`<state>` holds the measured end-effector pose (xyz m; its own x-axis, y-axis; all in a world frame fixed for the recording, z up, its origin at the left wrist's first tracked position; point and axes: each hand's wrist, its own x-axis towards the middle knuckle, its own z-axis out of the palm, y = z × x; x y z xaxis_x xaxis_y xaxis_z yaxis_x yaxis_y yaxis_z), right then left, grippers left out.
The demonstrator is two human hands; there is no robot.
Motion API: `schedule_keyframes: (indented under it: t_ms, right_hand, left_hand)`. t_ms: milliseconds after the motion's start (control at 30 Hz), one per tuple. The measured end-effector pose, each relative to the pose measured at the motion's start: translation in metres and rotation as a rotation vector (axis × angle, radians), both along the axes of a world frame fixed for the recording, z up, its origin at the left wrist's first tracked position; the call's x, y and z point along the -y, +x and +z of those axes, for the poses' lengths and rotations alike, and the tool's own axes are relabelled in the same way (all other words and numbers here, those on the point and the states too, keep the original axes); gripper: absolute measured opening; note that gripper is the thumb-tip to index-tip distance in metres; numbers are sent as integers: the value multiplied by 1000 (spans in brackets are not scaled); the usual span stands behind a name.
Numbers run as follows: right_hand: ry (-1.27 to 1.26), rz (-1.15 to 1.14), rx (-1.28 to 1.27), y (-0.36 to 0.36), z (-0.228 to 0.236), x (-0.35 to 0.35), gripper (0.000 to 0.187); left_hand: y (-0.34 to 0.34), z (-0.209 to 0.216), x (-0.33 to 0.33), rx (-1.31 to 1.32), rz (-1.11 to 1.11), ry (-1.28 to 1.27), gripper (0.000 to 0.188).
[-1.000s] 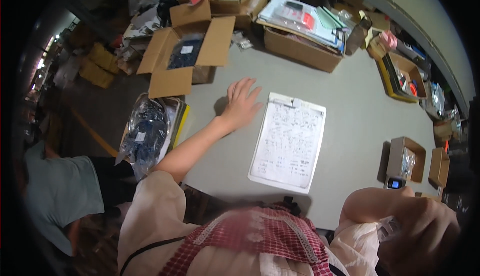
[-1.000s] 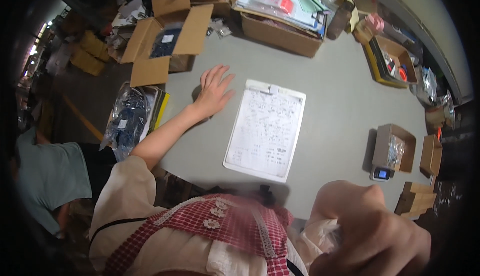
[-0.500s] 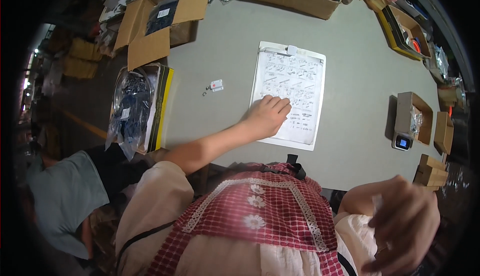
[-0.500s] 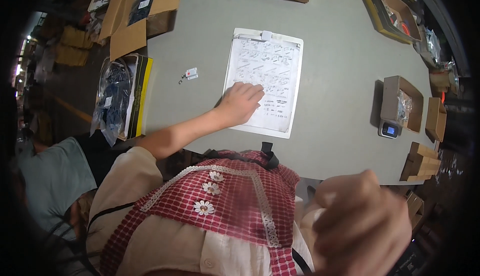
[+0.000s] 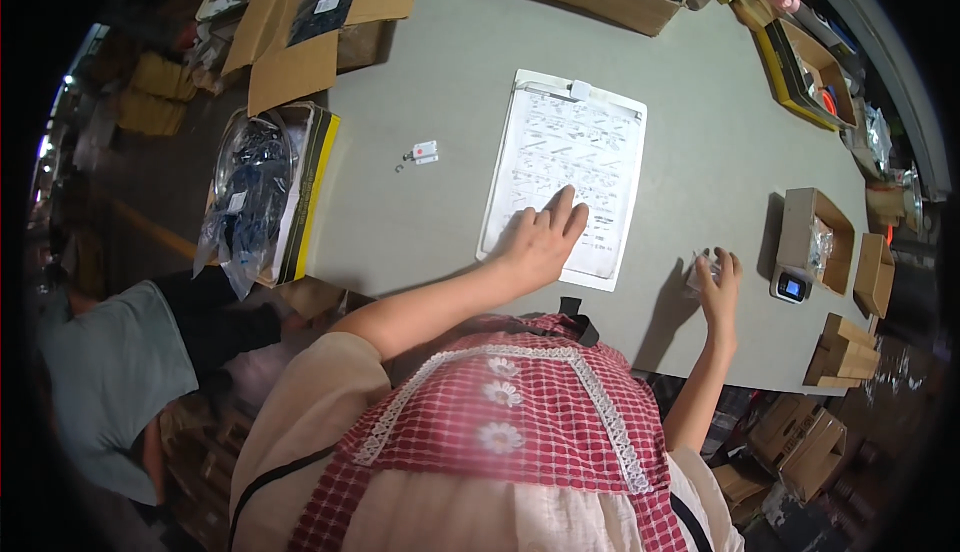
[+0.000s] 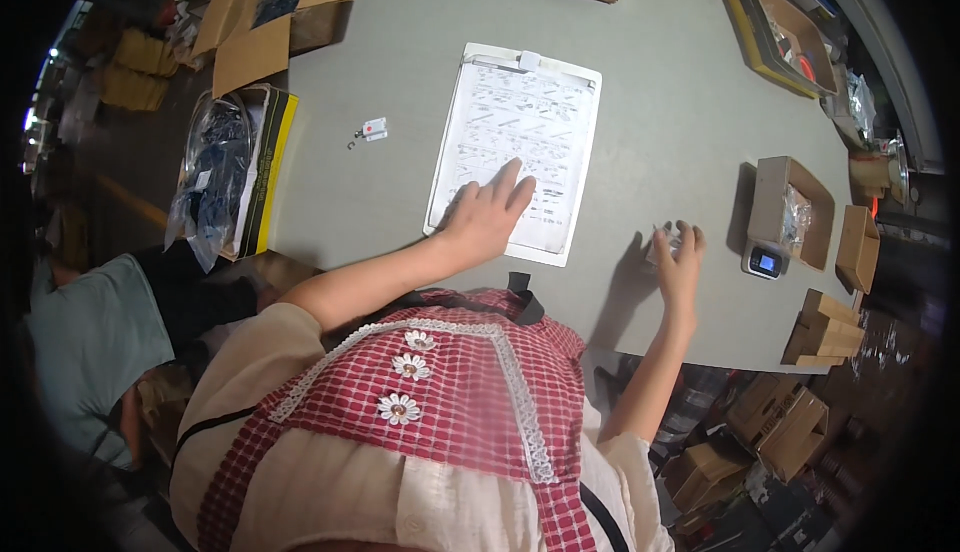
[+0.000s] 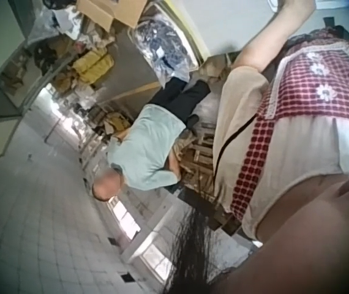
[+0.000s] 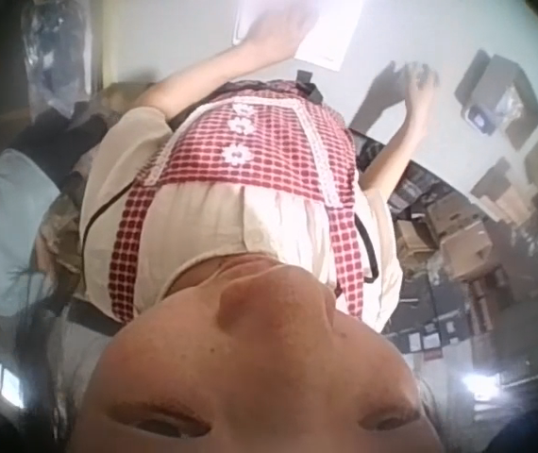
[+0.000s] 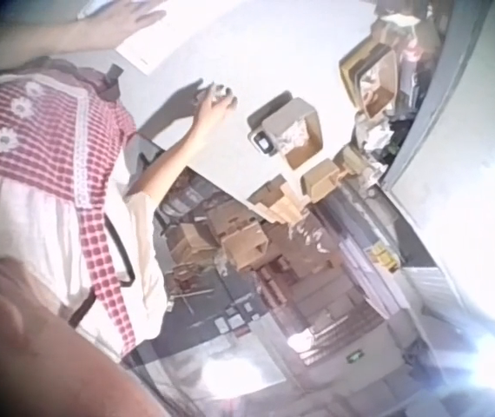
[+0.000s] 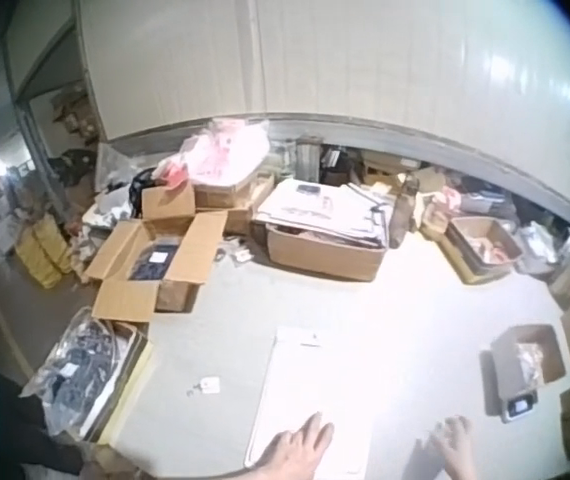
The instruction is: The person sorts through various items in boxes and bags, selects a small plastic packet, and places it on a digital scale to weigh it while referring to a clipboard with documents.
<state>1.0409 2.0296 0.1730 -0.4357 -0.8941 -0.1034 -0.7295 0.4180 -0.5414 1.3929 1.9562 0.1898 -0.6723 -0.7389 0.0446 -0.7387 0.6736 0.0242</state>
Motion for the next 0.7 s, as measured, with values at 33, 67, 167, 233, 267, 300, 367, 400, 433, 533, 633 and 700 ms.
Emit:
schedule_keyframes:
  t_ms: [33, 67, 167, 233, 267, 300, 367, 400, 433, 533, 633, 700]
  right_hand:
    - [5, 3, -54, -2, -5, -10, 60]
    - [5, 14, -130, -1, -12, -18, 60]
    - [-19, 16, -296, 7, -22, -33, 62]
    - [-71, 6, -380, 22, -22, -34, 61]
    - [-97, 2, -421, 26, -23, -34, 61]
    - [-137, -16, -498, 28, -28, -34, 60]
    - [-187, -67, -522, 33, -35, -34, 60]
    - [-210, -89, -532, 35, -36, -33, 61]
    - [-210, -90, -530, 35, -36, -32, 60]
    - [-211, -93, -526, 33, -36, -30, 59]
    - [-212, -88, -527, 31, -37, -29, 59]
    - [-216, -83, -522, 31, -36, -28, 59]
  left_hand:
    - [-1, -1, 0, 1, 2, -4, 61]
    - [-2, -2, 1, 2, 2, -9, 61]
    - [-8, -2, 3, 12, -14, 14, 60]
    - [-10, -6, 7, -14, -75, 26, 60]
    - [-11, -13, 9, -46, -130, 24, 61]
    - [-13, -15, 11, -78, -191, 20, 61]
    - [-18, -16, 12, -108, -267, -11, 62]
    - [-20, -15, 13, -121, -302, -25, 62]
    - [-22, -14, 13, -106, -299, -5, 64]
    - [-28, -6, 16, -48, -286, 63, 69]
    - [-33, 1, 17, 26, -263, 119, 75]
    - [-35, 4, 17, 61, -247, 110, 79]
